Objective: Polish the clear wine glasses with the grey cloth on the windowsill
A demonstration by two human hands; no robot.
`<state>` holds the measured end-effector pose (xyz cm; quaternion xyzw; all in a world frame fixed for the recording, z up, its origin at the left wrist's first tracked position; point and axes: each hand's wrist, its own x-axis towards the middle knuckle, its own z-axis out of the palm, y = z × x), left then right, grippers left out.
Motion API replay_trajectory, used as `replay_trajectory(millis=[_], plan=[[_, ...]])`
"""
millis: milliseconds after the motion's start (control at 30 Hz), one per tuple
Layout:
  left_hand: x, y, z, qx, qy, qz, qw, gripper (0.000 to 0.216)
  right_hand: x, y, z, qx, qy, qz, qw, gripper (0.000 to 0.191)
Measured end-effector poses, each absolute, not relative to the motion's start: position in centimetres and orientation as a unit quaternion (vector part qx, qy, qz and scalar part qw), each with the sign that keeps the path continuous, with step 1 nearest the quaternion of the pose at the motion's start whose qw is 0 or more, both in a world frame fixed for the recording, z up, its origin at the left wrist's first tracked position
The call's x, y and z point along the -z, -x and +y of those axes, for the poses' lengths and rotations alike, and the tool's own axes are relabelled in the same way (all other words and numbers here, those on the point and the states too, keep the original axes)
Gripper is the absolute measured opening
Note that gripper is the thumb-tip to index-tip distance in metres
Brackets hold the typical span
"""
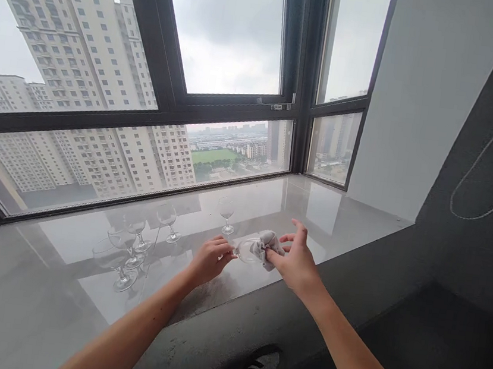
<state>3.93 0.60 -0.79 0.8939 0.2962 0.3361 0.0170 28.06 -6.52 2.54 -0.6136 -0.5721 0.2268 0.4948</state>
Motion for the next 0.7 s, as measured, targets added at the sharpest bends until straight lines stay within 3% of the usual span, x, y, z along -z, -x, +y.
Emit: replay_trajectory(millis=[67, 400, 567, 700], plan=[[0.8, -3.9, 0.5, -0.338, -0.894, 0.293, 0.012, 0.032, -2.8, -28.2, -6.7, -0.230, 0.634, -0.574, 0.465, 0.087], [1.2, -3.9, 0.9, -0.329, -0.901, 0.281, 0.043, 0.030, -3.1, -26.3, -8.1, -0.141, 0.542, -0.652, 0.512, 0.059], [1.3, -4.1, 0.9, -0.316, -0.909, 0.261, 0.072, 0.036, -3.8, -26.5, -8.6, -0.157, 0.531, -0.678, 0.484, 0.061], [1.1, -4.4, 0.2, -0.311, -0.919, 0.242, 0.020, 0.028, -4.3, -27.4, -8.7, -0.165, 0.545, -0.671, 0.475, 0.070]])
